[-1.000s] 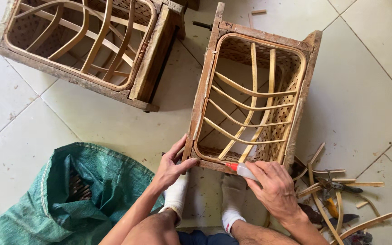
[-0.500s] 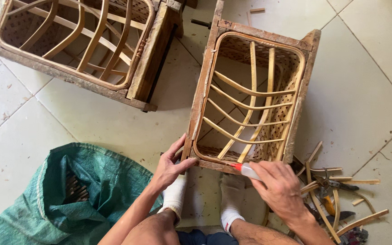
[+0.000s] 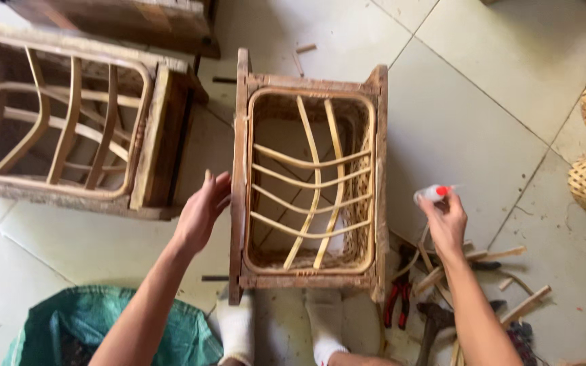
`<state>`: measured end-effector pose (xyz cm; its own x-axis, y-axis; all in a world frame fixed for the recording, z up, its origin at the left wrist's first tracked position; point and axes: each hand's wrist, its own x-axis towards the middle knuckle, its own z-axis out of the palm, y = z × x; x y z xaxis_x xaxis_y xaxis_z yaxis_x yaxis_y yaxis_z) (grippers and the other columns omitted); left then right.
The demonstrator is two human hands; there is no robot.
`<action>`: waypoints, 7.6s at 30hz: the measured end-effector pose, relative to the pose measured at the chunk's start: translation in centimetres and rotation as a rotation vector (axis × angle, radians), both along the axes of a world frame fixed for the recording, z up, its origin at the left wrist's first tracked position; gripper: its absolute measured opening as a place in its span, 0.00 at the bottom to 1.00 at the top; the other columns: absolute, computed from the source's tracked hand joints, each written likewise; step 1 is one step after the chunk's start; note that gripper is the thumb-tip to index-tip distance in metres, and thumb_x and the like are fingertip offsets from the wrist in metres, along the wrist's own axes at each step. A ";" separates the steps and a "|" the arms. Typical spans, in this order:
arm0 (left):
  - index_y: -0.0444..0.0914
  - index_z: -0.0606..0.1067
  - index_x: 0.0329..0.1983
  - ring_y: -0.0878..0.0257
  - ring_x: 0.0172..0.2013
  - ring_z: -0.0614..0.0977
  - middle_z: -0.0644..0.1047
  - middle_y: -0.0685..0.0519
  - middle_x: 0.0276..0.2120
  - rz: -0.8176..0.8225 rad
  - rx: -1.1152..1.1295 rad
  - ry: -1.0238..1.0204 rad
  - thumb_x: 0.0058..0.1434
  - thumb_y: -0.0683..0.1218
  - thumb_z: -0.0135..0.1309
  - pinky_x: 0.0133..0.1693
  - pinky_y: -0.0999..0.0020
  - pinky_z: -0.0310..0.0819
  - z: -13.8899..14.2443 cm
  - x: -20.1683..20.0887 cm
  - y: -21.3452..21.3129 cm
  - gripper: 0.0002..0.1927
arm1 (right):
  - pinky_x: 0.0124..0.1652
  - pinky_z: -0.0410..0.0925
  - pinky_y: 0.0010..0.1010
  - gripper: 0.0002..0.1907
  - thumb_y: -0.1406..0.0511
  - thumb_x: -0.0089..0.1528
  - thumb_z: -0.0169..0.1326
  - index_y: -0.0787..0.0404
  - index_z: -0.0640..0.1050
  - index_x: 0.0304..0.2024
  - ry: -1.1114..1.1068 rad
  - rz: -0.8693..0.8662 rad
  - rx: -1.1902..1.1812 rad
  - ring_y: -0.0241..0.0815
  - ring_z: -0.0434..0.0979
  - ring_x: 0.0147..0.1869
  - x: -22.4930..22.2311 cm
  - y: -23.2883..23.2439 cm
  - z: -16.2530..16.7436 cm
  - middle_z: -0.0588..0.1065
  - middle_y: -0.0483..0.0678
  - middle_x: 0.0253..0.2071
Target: The person sits on the floor assembling a woven bamboo basket in a wooden frame. They squeeze glue from a bottle along the rim, tap strips into place with a hammer, trim with a knife, weave thin bamboo strips around the rim, and press strips into the woven wall by hand, using pliers to secure them.
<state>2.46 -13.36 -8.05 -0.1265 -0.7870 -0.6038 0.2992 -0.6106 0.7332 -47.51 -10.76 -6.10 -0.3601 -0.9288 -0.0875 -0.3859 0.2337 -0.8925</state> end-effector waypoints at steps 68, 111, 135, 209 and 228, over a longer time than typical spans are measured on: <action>0.37 0.76 0.51 0.57 0.43 0.80 0.80 0.48 0.42 -0.586 -0.098 -0.670 0.64 0.55 0.57 0.44 0.60 0.75 -6.2 -1.4 16.0 0.20 | 0.57 0.73 0.43 0.33 0.65 0.62 0.58 0.64 0.66 0.68 0.194 0.227 0.532 0.56 0.76 0.63 -1.5 5.2 0.5 0.71 0.62 0.64; 0.34 0.59 0.61 0.34 0.37 0.83 0.79 0.31 0.41 -0.336 -0.356 -1.105 0.63 0.46 0.54 0.42 0.45 0.79 2.7 -9.0 -7.5 0.27 | 0.31 0.71 0.47 0.17 0.60 0.65 0.54 0.70 0.78 0.32 0.071 0.537 0.280 0.57 0.77 0.29 26.4 -15.8 -7.0 0.77 0.63 0.27; 0.34 0.59 0.61 0.32 0.40 0.81 0.79 0.31 0.43 -0.317 -0.451 -1.127 0.63 0.45 0.55 0.42 0.42 0.75 2.6 -9.0 -6.8 0.27 | 0.30 0.70 0.46 0.16 0.60 0.58 0.63 0.69 0.78 0.30 0.260 0.576 0.211 0.55 0.76 0.27 25.8 -11.7 -7.2 0.76 0.60 0.25; 0.31 0.57 0.70 0.39 0.58 0.75 0.71 0.33 0.59 -0.233 -0.539 -1.019 0.58 0.45 0.61 0.58 0.52 0.71 0.5 -7.7 -8.1 0.40 | 0.48 0.72 0.44 0.23 0.68 0.52 0.66 0.66 0.79 0.49 0.775 1.290 0.412 0.50 0.74 0.49 16.3 -3.7 -4.2 0.76 0.56 0.46; 0.31 0.56 0.71 0.39 0.56 0.77 0.71 0.34 0.59 -0.245 -0.525 -1.048 0.59 0.45 0.60 0.54 0.52 0.74 0.6 -7.9 -7.7 0.40 | 0.54 0.67 0.47 0.17 0.78 0.53 0.56 0.66 0.80 0.45 1.034 1.451 0.496 0.50 0.73 0.53 14.5 -2.5 -4.1 0.76 0.58 0.50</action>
